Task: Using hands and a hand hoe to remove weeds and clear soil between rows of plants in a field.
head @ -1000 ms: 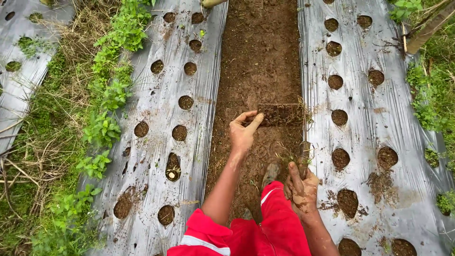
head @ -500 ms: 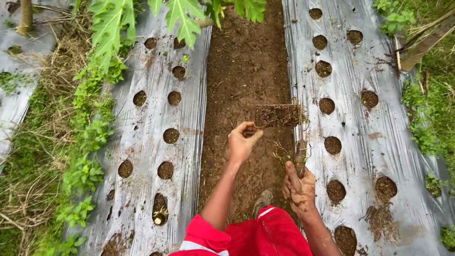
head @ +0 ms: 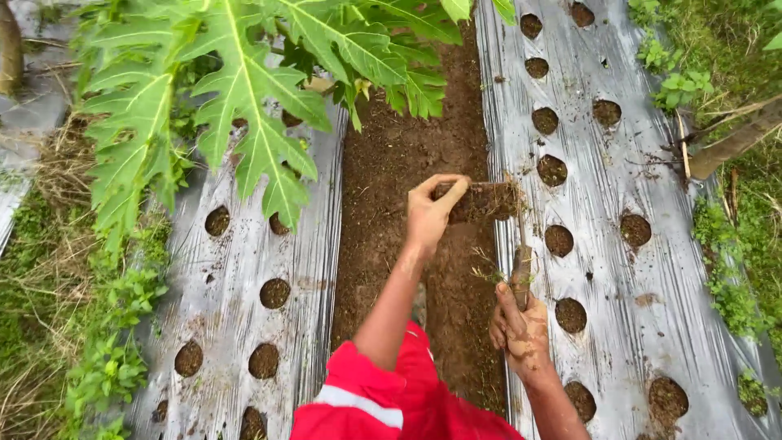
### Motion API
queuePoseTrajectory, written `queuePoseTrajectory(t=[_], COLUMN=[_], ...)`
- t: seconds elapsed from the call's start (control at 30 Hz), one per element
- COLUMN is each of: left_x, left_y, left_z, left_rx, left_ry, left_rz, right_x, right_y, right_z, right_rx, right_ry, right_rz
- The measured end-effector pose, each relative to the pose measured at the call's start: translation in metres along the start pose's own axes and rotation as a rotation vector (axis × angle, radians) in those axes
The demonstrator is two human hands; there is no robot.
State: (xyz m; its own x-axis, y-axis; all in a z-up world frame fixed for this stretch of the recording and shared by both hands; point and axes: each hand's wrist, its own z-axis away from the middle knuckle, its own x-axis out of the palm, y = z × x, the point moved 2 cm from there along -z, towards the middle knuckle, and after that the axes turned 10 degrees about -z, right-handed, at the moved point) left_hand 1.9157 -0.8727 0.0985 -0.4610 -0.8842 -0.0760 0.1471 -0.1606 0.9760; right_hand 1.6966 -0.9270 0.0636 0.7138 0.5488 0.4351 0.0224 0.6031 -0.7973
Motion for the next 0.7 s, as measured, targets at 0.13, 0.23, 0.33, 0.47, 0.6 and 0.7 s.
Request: queuePoseTrajectory(t=[0.13,0.23,0.33,0.47,0.6,0.7], left_x=[0.009,-0.003,-0.002,0.005,0.022,0.041], left_y=[0.017,0.024,0.022,0.024,0.031,0.018], left_z=[-0.099,-0.124,-0.169,-0.205,-0.235,-0.261], left_rx=[0.173,0.141,0.004,-0.078,-0.027,0.022], left_ry=[0.020,-0.027,-0.124,-0.113,-0.111,-0.162], left_rz=[0.036,0.035,0.069,-0.037,0.014,0.112], right_x=[0.033,0.058,0.084,0.095,0.100,0.101], right_y=[-0.021,-0.029,-0.041,-0.045,-0.059,-0.070], right_z=[-0.078,-0.098,-0.133,-0.165,-0.190,-0.207], right_rx=[-0.081,-0.072,-0.079,-0.163,-0.167,-0.187], right_ry=[0.095,0.019,0.102,0.191,0.218,0.233], right_rz=[0.012,-0.080,-0.090,-0.135,-0.169,-0.190])
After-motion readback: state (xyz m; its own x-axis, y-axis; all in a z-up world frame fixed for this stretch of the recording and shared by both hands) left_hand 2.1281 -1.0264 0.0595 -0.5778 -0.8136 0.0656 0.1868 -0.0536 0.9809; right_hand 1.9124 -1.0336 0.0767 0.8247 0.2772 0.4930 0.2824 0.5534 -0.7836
